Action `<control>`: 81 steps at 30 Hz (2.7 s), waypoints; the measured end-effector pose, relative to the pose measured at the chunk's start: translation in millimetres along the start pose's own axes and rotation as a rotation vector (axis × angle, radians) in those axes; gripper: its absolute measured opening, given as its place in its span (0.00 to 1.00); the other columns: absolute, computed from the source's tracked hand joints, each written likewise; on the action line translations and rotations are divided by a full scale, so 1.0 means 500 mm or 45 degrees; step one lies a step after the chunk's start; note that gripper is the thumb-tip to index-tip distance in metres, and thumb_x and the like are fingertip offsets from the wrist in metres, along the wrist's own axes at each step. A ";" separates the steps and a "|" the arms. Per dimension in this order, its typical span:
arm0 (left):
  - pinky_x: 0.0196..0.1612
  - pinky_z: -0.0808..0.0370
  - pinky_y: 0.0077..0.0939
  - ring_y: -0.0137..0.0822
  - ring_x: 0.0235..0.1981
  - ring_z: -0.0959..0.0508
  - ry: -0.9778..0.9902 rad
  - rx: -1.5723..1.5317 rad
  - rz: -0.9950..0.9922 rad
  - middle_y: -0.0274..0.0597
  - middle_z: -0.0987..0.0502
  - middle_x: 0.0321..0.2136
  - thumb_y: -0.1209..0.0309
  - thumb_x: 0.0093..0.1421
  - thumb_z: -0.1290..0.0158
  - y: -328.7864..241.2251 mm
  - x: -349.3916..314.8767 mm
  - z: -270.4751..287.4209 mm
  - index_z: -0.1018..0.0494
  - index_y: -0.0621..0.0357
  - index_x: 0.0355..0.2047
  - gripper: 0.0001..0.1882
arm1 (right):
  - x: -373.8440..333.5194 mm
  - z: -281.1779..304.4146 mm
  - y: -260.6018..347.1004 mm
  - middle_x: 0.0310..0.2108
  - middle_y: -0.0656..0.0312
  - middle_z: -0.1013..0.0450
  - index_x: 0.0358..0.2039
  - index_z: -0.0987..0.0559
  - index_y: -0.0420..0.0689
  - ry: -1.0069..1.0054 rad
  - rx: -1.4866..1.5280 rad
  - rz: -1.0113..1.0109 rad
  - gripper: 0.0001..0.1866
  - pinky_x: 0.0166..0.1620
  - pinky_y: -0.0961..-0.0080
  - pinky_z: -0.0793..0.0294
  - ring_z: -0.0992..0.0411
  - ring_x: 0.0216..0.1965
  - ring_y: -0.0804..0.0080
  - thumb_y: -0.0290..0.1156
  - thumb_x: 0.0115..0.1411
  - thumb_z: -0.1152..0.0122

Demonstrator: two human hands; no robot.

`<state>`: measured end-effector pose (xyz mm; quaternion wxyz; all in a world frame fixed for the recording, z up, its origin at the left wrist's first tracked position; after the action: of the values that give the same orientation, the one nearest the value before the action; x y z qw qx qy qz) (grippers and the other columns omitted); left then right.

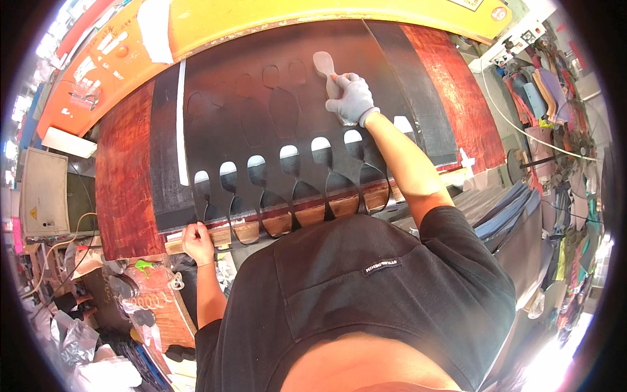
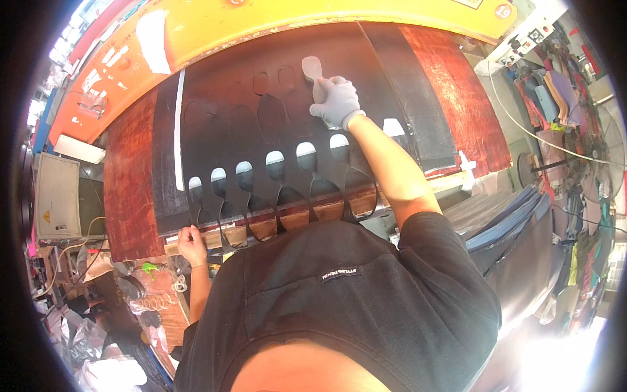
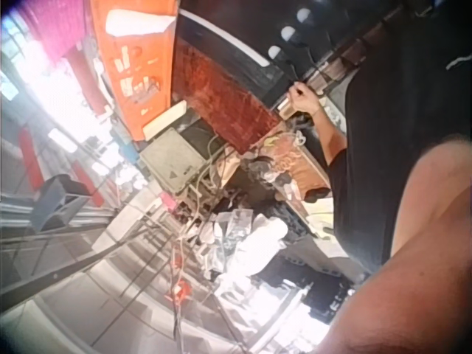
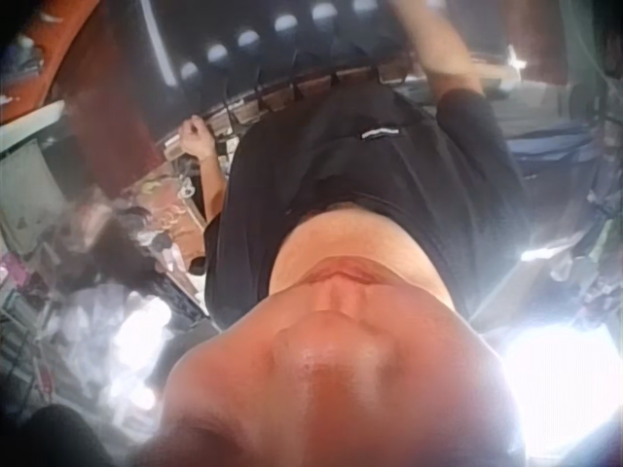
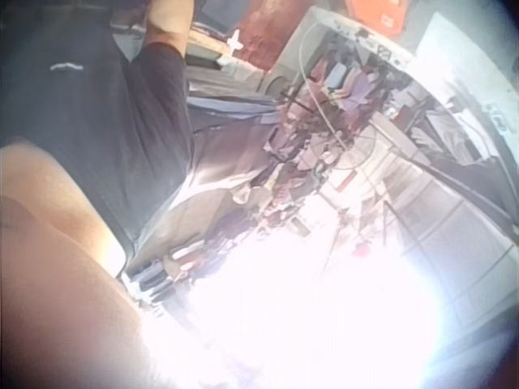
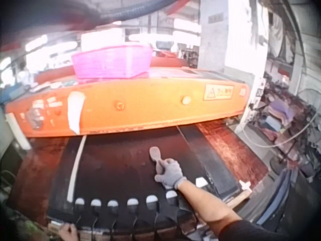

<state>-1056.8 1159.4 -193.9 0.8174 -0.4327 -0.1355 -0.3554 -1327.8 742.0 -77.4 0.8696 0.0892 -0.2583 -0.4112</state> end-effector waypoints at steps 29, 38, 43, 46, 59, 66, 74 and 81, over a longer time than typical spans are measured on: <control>0.23 0.39 0.34 0.40 0.18 0.35 -0.068 -0.017 -0.125 0.43 0.36 0.15 0.70 0.57 0.50 0.011 0.036 -0.015 0.36 0.62 0.15 0.16 | 0.037 -0.027 -0.005 0.51 0.49 0.37 0.53 0.30 0.45 0.061 -0.014 0.013 0.40 0.55 0.65 0.37 0.39 0.53 0.50 0.48 0.38 0.38; 0.24 0.38 0.34 0.40 0.18 0.34 -0.048 -0.013 -0.079 0.44 0.36 0.15 0.69 0.57 0.50 0.019 0.042 -0.009 0.36 0.63 0.16 0.15 | 0.024 -0.014 -0.025 0.54 0.47 0.38 0.55 0.34 0.40 -0.021 0.170 0.036 0.41 0.57 0.66 0.39 0.40 0.56 0.51 0.51 0.44 0.38; 0.23 0.38 0.37 0.44 0.18 0.34 -0.045 0.009 -0.096 0.45 0.35 0.15 0.73 0.54 0.48 0.015 0.046 -0.003 0.35 0.62 0.15 0.13 | -0.113 0.084 -0.128 0.51 0.47 0.35 0.51 0.31 0.38 -0.320 0.170 -0.028 0.33 0.56 0.65 0.38 0.37 0.54 0.52 0.48 0.51 0.39; 0.23 0.39 0.36 0.42 0.17 0.36 -0.012 -0.024 -0.077 0.45 0.36 0.14 0.72 0.55 0.49 0.013 0.060 -0.009 0.36 0.63 0.14 0.14 | -0.240 0.140 -0.205 0.43 0.50 0.30 0.44 0.27 0.40 -0.474 -0.090 -0.045 0.23 0.49 0.63 0.34 0.33 0.47 0.52 0.41 0.52 0.39; 0.26 0.36 0.43 0.51 0.21 0.31 0.010 0.114 -0.042 0.52 0.32 0.18 0.63 0.58 0.53 0.072 0.335 -0.151 0.33 0.63 0.17 0.18 | -0.105 0.052 -0.281 0.24 0.50 0.28 0.23 0.24 0.41 -0.628 -0.127 -0.490 0.12 0.35 0.60 0.30 0.29 0.30 0.52 0.37 0.55 0.47; 0.27 0.35 0.42 0.49 0.22 0.30 0.094 0.110 0.000 0.49 0.30 0.18 0.60 0.57 0.52 0.111 0.591 -0.288 0.34 0.61 0.17 0.19 | 0.250 0.092 -0.217 0.31 0.45 0.27 0.33 0.24 0.38 -0.742 0.505 -0.163 0.15 0.41 0.63 0.31 0.29 0.37 0.48 0.38 0.59 0.52; 0.26 0.36 0.47 0.56 0.22 0.30 0.083 0.084 -0.143 0.56 0.31 0.17 0.61 0.58 0.54 0.130 0.729 -0.396 0.34 0.64 0.18 0.19 | 0.428 0.079 -0.252 0.23 0.66 0.29 0.27 0.25 0.40 -0.485 1.047 -0.141 0.16 0.34 0.78 0.32 0.33 0.26 0.79 0.39 0.62 0.51; 0.22 0.41 0.42 0.46 0.15 0.36 0.130 0.315 0.040 0.52 0.36 0.13 0.62 0.57 0.53 0.160 0.763 -0.405 0.36 0.65 0.17 0.19 | 0.303 -0.089 -0.306 0.25 0.57 0.27 0.22 0.22 0.48 -0.071 -0.336 -0.218 0.16 0.36 0.60 0.31 0.28 0.28 0.56 0.43 0.56 0.51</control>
<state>-747.0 849.6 -159.9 0.8758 -0.3119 -0.1297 -0.3449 -1327.1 525.3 -114.8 0.8280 -0.0156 -0.2173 -0.5166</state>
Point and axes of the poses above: each hand's wrist, its own x-axis towards the middle knuckle, its own z-axis out of the back of the hand, y = z × x, the point moved 4 cm from there along x, towards the middle knuckle
